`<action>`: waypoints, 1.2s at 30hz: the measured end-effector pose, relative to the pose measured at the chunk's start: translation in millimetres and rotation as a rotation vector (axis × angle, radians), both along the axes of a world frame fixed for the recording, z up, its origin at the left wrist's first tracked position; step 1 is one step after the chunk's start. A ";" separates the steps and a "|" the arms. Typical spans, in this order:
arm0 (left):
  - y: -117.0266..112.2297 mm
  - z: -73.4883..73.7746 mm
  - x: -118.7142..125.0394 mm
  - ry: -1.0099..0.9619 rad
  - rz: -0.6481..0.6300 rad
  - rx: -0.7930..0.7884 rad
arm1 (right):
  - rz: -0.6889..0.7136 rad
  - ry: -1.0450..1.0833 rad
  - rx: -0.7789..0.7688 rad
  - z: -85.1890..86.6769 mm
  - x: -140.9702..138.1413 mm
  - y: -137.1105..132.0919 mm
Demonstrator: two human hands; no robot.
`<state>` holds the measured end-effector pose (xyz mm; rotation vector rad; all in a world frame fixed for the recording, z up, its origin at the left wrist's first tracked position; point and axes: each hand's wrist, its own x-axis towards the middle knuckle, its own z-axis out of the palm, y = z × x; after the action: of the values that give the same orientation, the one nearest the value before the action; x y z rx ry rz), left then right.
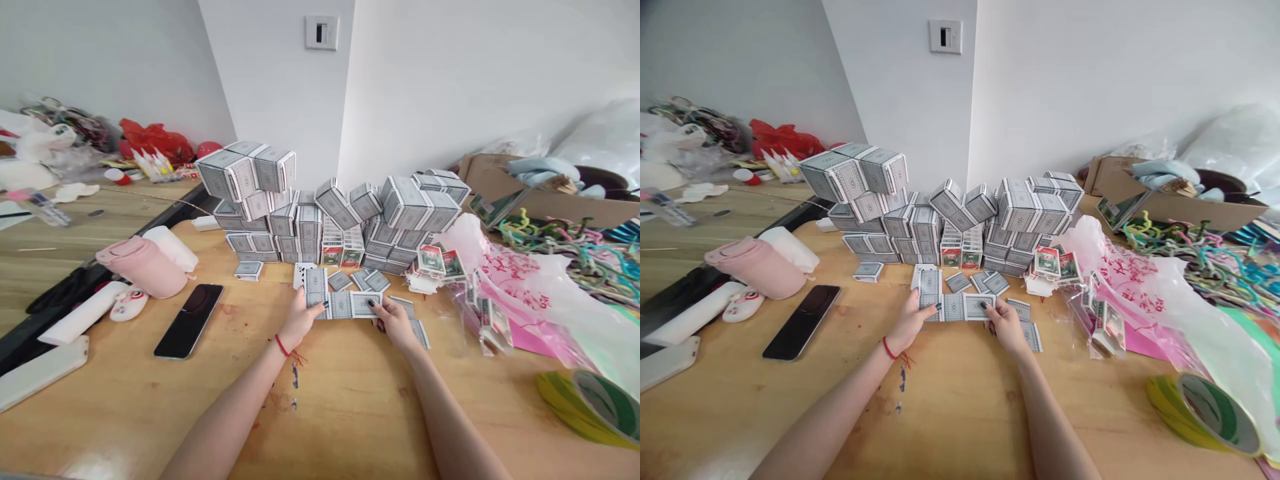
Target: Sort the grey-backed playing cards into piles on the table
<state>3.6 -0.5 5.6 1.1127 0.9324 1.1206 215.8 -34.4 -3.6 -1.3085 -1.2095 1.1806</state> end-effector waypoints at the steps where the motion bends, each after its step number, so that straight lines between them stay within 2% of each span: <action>1: 0.1 -0.6 0.1 0.004 -0.004 0.009 | 0.013 -0.007 0.003 -0.4 -0.4 0.0; 5: -1.3 -1.6 1.9 0.023 -0.026 0.028 | 0.060 -0.013 -0.004 -1.6 -7.5 0.0; 17: -3.0 -3.1 3.3 0.085 0.013 0.068 | 0.035 -0.055 0.019 2.1 -20.0 -5.0; 22: -2.3 -1.1 3.1 0.029 -0.013 0.038 | 0.017 0.001 0.054 0.2 -17.4 -2.7; 26: 0.9 -1.3 -0.7 -0.010 -0.002 -0.012 | -0.025 0.062 0.019 0.3 -11.5 -1.7; 36: 1.5 1.1 -2.9 -0.002 -0.045 -0.010 | 0.036 0.192 -0.059 0.8 -5.9 -2.0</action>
<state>0.7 1.0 6.7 1.1190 0.9059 1.0793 209.9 -36.4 -2.7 -1.1910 -1.0701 1.3444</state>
